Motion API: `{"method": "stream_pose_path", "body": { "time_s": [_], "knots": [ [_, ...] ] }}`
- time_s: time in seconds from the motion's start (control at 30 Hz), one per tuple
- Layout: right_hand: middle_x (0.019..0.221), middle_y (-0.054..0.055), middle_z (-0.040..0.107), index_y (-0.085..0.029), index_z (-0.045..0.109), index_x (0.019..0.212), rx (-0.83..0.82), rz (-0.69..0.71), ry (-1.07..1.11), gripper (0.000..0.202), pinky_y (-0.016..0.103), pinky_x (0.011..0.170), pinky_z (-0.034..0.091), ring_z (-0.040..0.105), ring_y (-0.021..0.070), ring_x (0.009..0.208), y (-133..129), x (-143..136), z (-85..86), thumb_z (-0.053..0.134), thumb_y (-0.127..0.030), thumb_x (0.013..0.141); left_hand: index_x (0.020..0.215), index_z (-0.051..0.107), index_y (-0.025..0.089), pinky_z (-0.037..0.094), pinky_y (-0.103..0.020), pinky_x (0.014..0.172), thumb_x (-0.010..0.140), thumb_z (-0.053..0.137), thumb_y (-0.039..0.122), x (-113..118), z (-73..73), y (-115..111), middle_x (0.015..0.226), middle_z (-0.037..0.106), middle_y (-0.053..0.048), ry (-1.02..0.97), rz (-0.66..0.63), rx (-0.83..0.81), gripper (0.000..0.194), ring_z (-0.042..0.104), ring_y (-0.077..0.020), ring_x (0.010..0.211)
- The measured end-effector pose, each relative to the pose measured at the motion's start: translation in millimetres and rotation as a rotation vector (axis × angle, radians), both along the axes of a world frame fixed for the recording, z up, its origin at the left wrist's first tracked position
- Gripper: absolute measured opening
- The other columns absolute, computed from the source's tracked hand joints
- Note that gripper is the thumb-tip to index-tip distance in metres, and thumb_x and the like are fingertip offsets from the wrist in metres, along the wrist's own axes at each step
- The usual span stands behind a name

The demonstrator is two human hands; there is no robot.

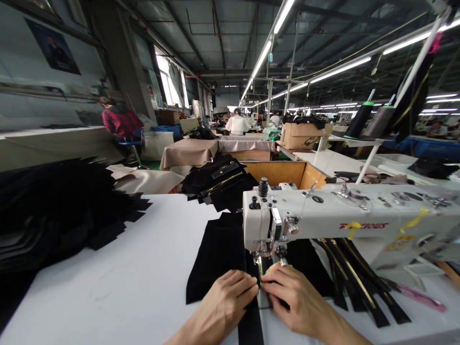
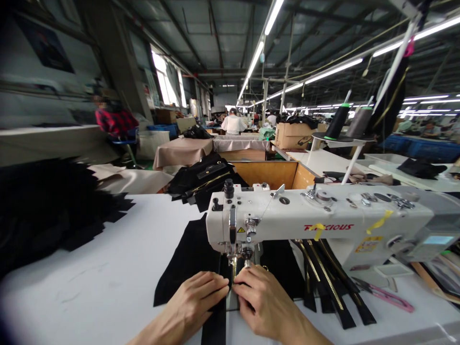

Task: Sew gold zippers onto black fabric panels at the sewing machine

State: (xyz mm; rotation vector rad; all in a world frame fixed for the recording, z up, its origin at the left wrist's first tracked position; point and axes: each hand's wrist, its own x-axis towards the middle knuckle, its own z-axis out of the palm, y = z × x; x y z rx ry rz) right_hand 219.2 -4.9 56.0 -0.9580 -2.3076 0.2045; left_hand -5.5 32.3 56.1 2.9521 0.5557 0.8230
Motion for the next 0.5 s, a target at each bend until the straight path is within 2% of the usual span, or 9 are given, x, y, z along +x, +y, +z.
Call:
{"method": "stream_pose_path", "body": {
  "time_s": [0.27, 0.5],
  "knots": [
    [0.099, 0.008, 0.068, -0.016, 0.066, 0.102, 0.035, 0.016, 0.016, 0.025, 0.038, 0.089, 0.051, 0.060, 0.0229, 0.097, 2.0, 0.0, -6.0, 0.048, -0.006, 0.089, 0.115, 0.059, 0.017, 0.055, -0.031, 0.083, 0.089, 0.043, 0.001, 0.3, -14.3, 7.1, 0.103, 0.072, -0.007, -0.045, -0.052, -0.011, 0.035, 0.068, -0.0195, 0.094],
    [0.102, 0.008, 0.070, -0.016, 0.067, 0.103, 0.060, 0.013, 0.050, 0.025, 0.038, 0.095, 0.051, 0.062, 0.0232, 0.103, 3.3, 1.2, -9.5, 0.047, -0.007, 0.090, 0.116, 0.060, 0.016, 0.056, -0.028, 0.088, 0.072, 0.042, -0.006, 0.3, -11.3, 10.6, 0.111, 0.072, -0.005, -0.136, -0.108, -0.105, 0.052, 0.068, -0.0188, 0.101]
  ]
}}
